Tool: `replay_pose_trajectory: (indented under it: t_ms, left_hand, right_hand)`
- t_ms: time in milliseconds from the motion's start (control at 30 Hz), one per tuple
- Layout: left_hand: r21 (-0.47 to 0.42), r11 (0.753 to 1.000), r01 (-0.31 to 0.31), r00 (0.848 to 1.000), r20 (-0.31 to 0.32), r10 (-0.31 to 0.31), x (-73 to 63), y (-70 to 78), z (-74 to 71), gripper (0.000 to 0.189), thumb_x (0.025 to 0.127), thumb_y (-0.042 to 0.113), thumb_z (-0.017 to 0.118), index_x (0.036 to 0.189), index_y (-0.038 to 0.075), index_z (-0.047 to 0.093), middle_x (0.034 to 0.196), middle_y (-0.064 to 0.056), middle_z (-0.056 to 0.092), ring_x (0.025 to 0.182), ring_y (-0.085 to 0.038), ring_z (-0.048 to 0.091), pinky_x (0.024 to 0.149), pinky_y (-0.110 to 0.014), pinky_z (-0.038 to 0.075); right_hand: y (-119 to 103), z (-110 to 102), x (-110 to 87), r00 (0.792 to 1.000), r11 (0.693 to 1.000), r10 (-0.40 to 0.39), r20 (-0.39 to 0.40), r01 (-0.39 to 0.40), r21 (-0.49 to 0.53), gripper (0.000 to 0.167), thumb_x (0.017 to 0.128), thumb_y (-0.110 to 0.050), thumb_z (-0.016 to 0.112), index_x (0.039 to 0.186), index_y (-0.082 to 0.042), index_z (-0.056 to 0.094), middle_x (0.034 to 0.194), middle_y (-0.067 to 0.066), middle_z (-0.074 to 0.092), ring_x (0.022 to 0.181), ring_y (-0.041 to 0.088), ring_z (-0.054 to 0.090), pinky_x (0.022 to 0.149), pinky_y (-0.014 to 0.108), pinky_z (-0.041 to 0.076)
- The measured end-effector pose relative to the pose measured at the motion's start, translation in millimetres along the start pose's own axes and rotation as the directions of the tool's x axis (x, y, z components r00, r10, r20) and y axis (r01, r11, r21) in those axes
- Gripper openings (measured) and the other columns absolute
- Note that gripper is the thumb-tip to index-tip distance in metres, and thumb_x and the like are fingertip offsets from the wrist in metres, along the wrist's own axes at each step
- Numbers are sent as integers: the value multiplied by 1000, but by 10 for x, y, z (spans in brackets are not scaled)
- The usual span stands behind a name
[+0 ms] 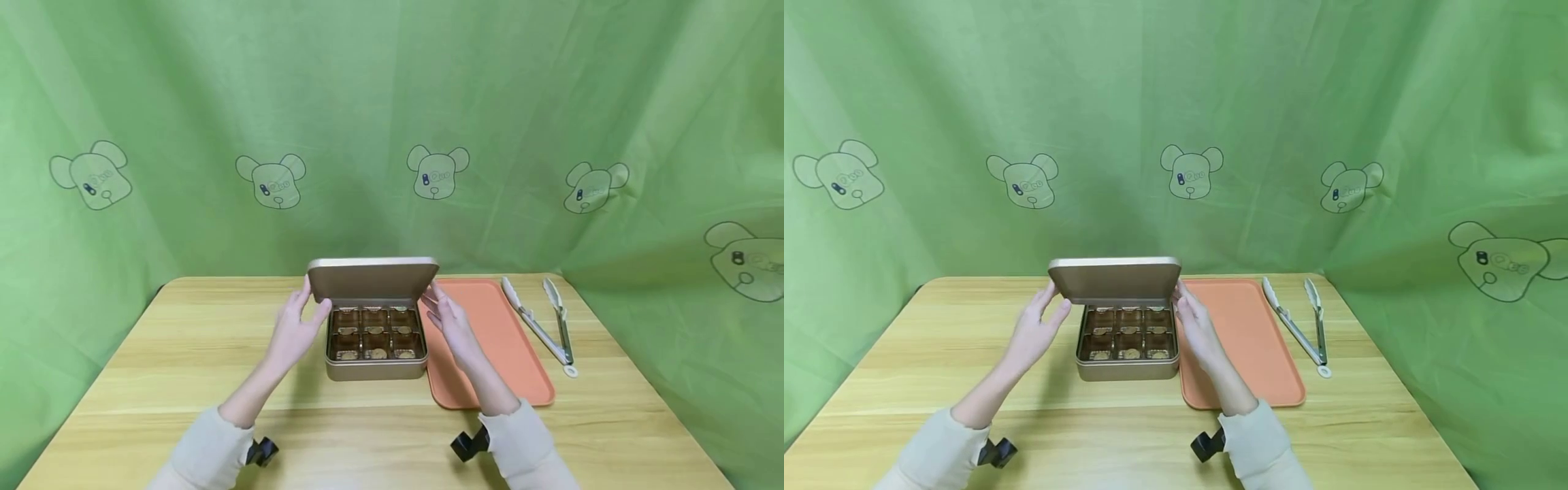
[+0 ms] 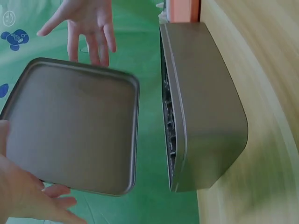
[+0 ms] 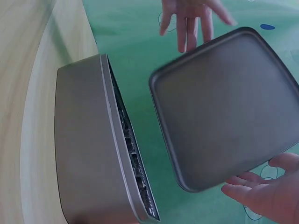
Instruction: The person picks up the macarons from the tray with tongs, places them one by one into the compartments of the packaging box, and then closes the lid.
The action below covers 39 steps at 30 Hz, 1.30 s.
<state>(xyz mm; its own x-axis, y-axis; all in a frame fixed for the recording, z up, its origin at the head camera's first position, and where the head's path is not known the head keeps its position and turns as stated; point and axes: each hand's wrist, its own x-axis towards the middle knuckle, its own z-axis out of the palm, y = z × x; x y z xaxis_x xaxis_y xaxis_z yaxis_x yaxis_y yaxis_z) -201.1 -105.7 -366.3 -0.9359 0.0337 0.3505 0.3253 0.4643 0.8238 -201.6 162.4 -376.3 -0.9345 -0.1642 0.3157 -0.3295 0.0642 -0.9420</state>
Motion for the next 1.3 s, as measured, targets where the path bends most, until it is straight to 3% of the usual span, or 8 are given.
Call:
replay_pose_trajectory:
  t_ms: [133, 333, 567, 767, 933, 1067, 1200, 1300]
  left_hand:
    - [-75, 997, 0, 998, 62, 5, -8, -27, 9, 66, 94, 47, 36, 141, 0, 28, 142, -20, 31, 135, -38, 18, 107, -54, 12]
    - [-213, 977, 2, 996, 85, 16, -29, -64, 15, 96, 80, 75, 20, 134, -3, 36, 139, -26, 35, 129, -41, 30, 105, -58, 17]
    - [-159, 987, 21, 996, 93, -6, -4, -161, 61, 106, 71, 84, 18, 124, -5, 39, 130, -29, 44, 122, -46, 35, 102, -62, -1]
    - [-139, 986, 88, 988, 134, -70, 18, -229, 103, 64, 88, 54, 45, 122, 0, 42, 135, -23, 42, 124, -40, 37, 102, -62, -11]
    - [-141, 984, 106, 980, 184, -79, 37, -287, 122, 51, 86, 26, 58, 125, -1, 41, 141, -20, 33, 134, -37, 22, 101, -60, -15]
    - [-142, 986, 83, 976, 214, -51, 50, -367, 109, 61, 79, 25, 67, 128, -1, 40, 142, -20, 31, 137, -36, 5, 100, -60, -17]
    - [-100, 994, 53, 974, 226, -30, 60, -447, 102, 69, 71, 22, 75, 128, 0, 41, 142, -18, 32, 138, -33, 3, 99, -60, -18]
    - [-70, 997, 44, 973, 231, -27, 58, -487, 103, 74, 67, 20, 78, 128, 1, 41, 142, -16, 33, 139, -30, 1, 99, -59, -19]
  right_hand:
    - [26, -20, 4, 999, 999, -46, 2, 46, -2, 89, 87, -66, 22, 144, 2, 12, 145, 28, 20, 129, 44, 27, 105, 54, 20]
    - [72, -79, -3, 994, 995, -95, 51, 95, -7, 97, 85, -69, 22, 141, 10, 14, 142, 33, 20, 129, 46, 23, 106, 55, 16]
    - [115, -124, -25, 990, 995, -88, 110, 94, -44, 93, 88, -65, 22, 132, 17, 23, 135, 39, 27, 127, 50, 24, 106, 56, 15]
    - [168, -144, -31, 997, 998, -36, 74, 40, -50, 77, 92, -52, 40, 135, 10, 26, 130, 31, 38, 122, 29, 38, 106, 51, 20]
    - [253, -175, -32, 999, 997, -18, 34, 20, -74, 57, 91, -20, 49, 134, 10, 28, 123, 28, 44, 105, 3, 46, 97, 25, 33]
    - [332, -245, -33, 994, 997, -39, 102, 46, -65, 56, 87, -10, 53, 133, 11, 28, 131, 32, 38, 119, 17, 41, 104, 31, 28]
    - [412, -327, -14, 980, 997, -67, 188, 74, -31, 74, 83, -22, 64, 134, 13, 23, 140, 33, 24, 132, 41, 19, 109, 51, 8]
    - [468, -372, 7, 966, 996, -82, 246, 89, -16, 91, 80, -32, 68, 138, 13, 13, 144, 33, 13, 133, 44, 9, 108, 52, 2]
